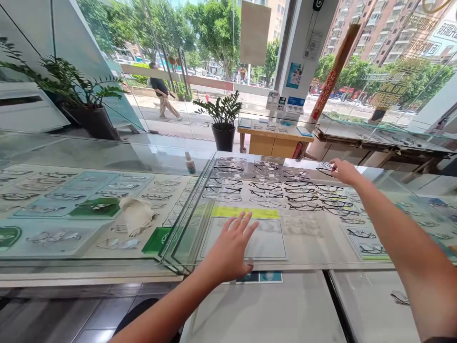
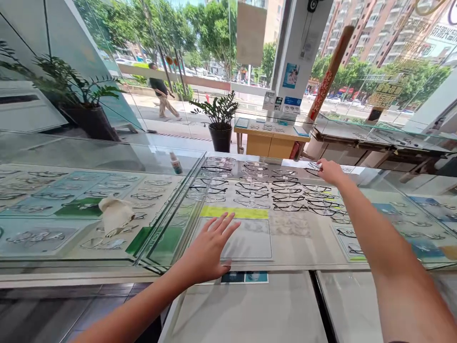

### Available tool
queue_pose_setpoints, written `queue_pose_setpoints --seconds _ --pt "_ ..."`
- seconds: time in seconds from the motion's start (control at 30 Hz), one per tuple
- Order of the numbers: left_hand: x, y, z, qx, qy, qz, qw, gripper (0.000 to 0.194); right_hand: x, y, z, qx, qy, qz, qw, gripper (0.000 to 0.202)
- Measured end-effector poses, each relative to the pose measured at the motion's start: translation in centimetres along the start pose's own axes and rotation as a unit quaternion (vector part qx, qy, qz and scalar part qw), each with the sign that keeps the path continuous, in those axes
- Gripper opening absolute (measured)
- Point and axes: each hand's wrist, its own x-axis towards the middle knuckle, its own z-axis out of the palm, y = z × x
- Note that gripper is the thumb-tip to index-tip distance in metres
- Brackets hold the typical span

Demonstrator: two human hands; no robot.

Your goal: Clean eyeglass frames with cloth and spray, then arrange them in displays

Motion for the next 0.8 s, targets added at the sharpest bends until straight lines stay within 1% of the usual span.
queue_pose_setpoints --seconds 0.07,0.13,0.23,0.27,0.3,0.37,0.43,0.47,0.53,0.63,0.7,0.8 --pt "0.0 0.1 0.0 0.002 0.001 0.001 1.000 0.106 -2.3 -0.5 -1.6 0.023 0.001 -0.026 0.999 0.049" --pt "-0.1 0.3 0.0 0.004 0.004 0.003 1.000 0.105 -5.6 -1.4 -3.0 0.068 -0.010 -0.060 0.996 0.052" --pt "-0.1 0.6 0.1 0.009 0.010 0.003 1.000 0.101 -12.4 -3.9 -4.8 0.128 -0.058 -0.138 0.980 0.049" --pt "-0.2 0.6 0.2 0.012 0.012 0.003 1.000 0.100 -15.1 -5.0 -5.1 0.139 -0.084 -0.163 0.973 0.046" --pt "-0.2 0.7 0.2 0.016 0.014 0.003 1.000 0.100 -17.9 -6.1 -5.4 0.146 -0.130 -0.182 0.964 0.044" --pt "-0.2 0.8 0.3 0.025 0.017 0.003 1.000 0.099 -23.2 -8.4 -5.6 0.155 -0.204 -0.207 0.944 0.047" --pt "-0.2 0.9 0.3 0.035 0.018 0.003 0.999 0.098 -27.5 -10.5 -5.4 0.163 -0.268 -0.227 0.922 0.052" --pt "-0.2 0.9 0.3 0.040 0.019 0.003 0.999 0.096 -29.2 -11.4 -5.2 0.164 -0.298 -0.228 0.912 0.053" --pt "-0.1 1.0 0.3 0.049 0.024 0.001 0.999 0.093 -31.3 -12.8 -4.5 0.158 -0.356 -0.224 0.894 0.057" --pt "0.1 0.9 0.3 0.065 0.032 0.003 0.997 0.089 -32.3 -13.8 -2.7 0.146 -0.408 -0.212 0.876 0.064" --pt "0.2 0.8 0.2 0.075 0.035 0.007 0.997 0.089 -32.2 -13.9 -0.9 0.132 -0.417 -0.203 0.876 0.067" --pt "0.3 0.6 0.3 0.087 0.042 0.017 0.995 0.087 -31.8 -13.2 2.9 0.082 -0.408 -0.191 0.889 0.073"
